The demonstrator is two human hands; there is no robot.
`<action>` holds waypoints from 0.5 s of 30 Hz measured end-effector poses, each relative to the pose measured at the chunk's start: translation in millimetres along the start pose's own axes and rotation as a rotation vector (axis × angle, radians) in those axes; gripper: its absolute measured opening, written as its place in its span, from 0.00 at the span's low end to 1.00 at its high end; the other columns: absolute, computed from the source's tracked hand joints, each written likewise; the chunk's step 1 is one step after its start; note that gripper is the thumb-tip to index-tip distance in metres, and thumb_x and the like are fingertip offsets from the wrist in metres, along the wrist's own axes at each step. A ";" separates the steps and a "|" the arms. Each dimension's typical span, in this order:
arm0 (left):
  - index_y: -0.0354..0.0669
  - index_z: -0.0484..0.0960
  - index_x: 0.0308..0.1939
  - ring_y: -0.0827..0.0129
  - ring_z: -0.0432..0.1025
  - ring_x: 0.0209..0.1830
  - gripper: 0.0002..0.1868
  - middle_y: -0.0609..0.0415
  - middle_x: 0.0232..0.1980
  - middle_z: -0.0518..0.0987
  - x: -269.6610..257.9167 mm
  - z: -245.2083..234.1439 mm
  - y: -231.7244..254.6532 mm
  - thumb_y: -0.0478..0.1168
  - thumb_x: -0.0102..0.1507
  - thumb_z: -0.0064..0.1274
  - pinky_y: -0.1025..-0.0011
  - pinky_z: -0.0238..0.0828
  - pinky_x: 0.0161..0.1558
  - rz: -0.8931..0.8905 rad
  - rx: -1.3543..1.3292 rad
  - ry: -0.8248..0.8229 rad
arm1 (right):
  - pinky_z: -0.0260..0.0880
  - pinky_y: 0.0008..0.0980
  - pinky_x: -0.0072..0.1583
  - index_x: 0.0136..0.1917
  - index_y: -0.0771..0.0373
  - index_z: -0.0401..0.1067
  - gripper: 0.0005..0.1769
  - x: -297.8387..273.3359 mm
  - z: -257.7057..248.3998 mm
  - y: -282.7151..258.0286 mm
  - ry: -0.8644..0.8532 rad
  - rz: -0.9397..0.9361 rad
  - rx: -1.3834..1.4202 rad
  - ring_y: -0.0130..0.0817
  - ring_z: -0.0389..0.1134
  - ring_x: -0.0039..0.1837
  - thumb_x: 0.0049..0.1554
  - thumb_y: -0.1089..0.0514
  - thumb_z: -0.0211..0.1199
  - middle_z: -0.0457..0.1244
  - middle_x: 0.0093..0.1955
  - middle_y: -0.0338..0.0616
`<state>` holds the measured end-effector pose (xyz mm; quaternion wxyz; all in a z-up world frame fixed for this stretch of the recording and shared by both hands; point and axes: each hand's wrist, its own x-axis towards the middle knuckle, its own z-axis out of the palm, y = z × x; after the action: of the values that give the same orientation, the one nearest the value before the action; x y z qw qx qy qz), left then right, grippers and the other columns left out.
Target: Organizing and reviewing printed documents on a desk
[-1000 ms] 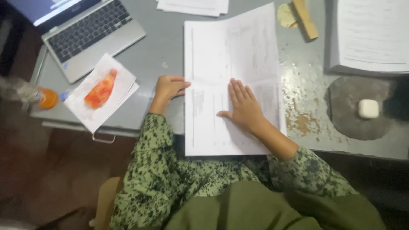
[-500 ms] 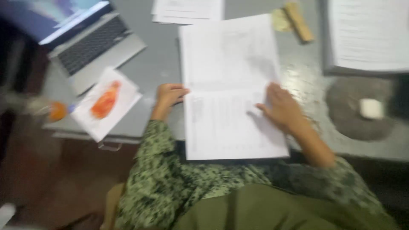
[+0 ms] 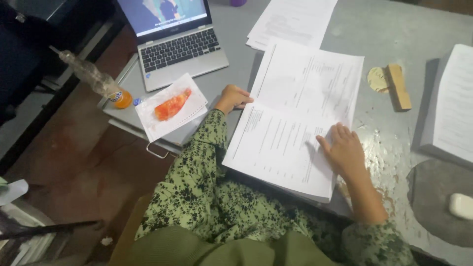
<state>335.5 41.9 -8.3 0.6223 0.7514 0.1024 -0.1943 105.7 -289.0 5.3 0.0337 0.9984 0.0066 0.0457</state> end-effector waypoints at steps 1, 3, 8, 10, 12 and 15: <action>0.28 0.83 0.49 0.46 0.82 0.39 0.22 0.29 0.44 0.82 0.9 -4.2 6.1 0.26 0.51 0.70 0.68 0.87 0.40 0.006 -0.004 -0.002 | 0.61 0.45 0.73 0.72 0.65 0.69 0.45 11.7 4.3 4.4 0.005 0.001 -0.006 0.45 0.64 0.75 0.68 0.26 0.34 0.63 0.73 0.55; 0.21 0.76 0.57 0.44 0.79 0.50 0.29 0.25 0.56 0.77 -2.0 -3.1 7.3 0.25 0.53 0.69 0.65 0.84 0.49 -0.042 -0.001 -0.096 | 0.62 0.44 0.71 0.69 0.62 0.71 0.42 13.4 18.0 12.4 0.016 -0.032 -0.026 0.41 0.67 0.72 0.67 0.27 0.37 0.66 0.70 0.51; 0.23 0.78 0.54 0.45 0.80 0.47 0.26 0.27 0.52 0.79 -24.0 -3.0 12.4 0.26 0.54 0.68 0.65 0.85 0.46 -0.005 0.050 -0.092 | 0.61 0.48 0.72 0.71 0.65 0.68 0.42 -10.7 -21.1 -7.0 -0.051 0.002 -0.001 0.45 0.65 0.73 0.61 0.29 0.49 0.64 0.72 0.55; 0.25 0.81 0.51 0.48 0.81 0.42 0.23 0.30 0.46 0.81 -25.3 3.0 14.1 0.26 0.53 0.68 0.66 0.86 0.42 0.040 0.076 -0.069 | 0.62 0.49 0.72 0.71 0.67 0.68 0.43 -20.1 -28.6 -11.8 -0.020 0.000 0.024 0.47 0.65 0.73 0.58 0.30 0.54 0.63 0.72 0.57; 0.59 0.90 0.40 0.62 0.82 0.41 0.13 0.60 0.38 0.87 -40.3 10.7 28.7 0.40 0.52 0.70 0.69 0.82 0.42 0.463 0.596 0.135 | 0.61 0.49 0.73 0.72 0.70 0.66 0.43 -31.2 -37.9 -18.8 -0.010 0.030 0.055 0.50 0.63 0.75 0.60 0.32 0.54 0.61 0.74 0.60; 0.60 0.89 0.42 0.65 0.82 0.41 0.14 0.60 0.40 0.87 -68.0 23.2 50.7 0.39 0.53 0.69 0.70 0.81 0.44 0.599 0.619 0.182 | 0.59 0.50 0.73 0.73 0.70 0.66 0.45 -36.8 -28.8 -19.6 0.021 0.053 0.047 0.50 0.62 0.75 0.60 0.30 0.53 0.62 0.74 0.60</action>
<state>290.4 14.9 62.1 0.3850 0.9130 -0.1285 0.0401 66.3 -268.1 29.3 0.0089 0.9982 -0.0186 0.0571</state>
